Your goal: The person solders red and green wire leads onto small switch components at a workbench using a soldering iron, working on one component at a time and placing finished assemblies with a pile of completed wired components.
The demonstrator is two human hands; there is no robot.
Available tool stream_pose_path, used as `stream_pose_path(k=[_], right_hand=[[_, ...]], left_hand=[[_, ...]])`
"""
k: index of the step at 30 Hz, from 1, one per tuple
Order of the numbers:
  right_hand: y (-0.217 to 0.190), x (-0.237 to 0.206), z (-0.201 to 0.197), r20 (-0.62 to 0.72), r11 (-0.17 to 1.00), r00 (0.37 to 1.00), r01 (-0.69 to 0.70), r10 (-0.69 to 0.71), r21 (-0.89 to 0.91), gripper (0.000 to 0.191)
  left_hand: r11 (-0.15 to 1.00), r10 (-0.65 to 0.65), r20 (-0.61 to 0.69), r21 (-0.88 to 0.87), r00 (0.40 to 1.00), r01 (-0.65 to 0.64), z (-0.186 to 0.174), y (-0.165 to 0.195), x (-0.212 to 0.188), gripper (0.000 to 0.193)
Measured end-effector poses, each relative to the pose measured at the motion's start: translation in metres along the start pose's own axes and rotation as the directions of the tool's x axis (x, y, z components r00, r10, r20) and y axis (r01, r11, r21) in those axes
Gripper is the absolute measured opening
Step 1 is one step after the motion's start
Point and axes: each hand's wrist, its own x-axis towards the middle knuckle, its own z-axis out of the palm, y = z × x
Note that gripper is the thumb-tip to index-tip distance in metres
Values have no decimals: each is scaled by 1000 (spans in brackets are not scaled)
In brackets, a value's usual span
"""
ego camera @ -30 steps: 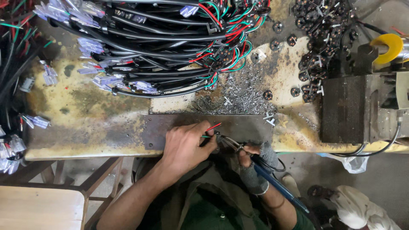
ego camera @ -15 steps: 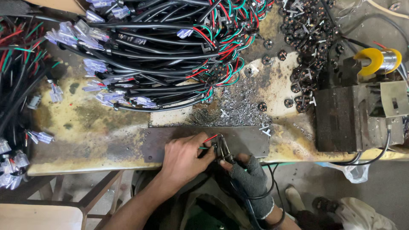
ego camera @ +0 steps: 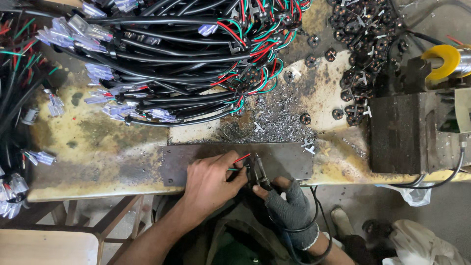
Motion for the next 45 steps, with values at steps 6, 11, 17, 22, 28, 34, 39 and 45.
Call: stream_pose_path(k=[6,11,17,22,28,34,39,45], right_hand=[[1,2,-6,145,927,940,331,-308,-175,27],[-8,8,-10,205,912,921,369,-332,-178,23],[-16,13,-9,339,970,931,197,-139,-141,14],[-14,18,-21,28,947,947,321,-321,20,17],[-7,48,-4,-97,962,966,249,-239,113,25],[-12,53,30,-111,783,994,85,-20,616,40],[-1,44,31,461,-345,870,-384,175,856,39],[-1,37,42,-149,538,984,73,99,840,45]], left_hand=[[999,44,-25,-16,999,-44,0,-1,-2,17],[1000,26,-13,2,1000,-26,0,-1,-1,17],[1000,28,-27,10,999,-27,0,0,0,17],[998,68,-53,21,996,-67,0,2,-1,16],[994,96,-33,60,995,-94,-3,2,-1,19],[991,134,-73,41,988,-131,-9,10,-1,19],[921,212,-37,-328,977,-212,-19,6,-7,13],[945,148,-212,-258,966,-201,-5,2,-14,7]])
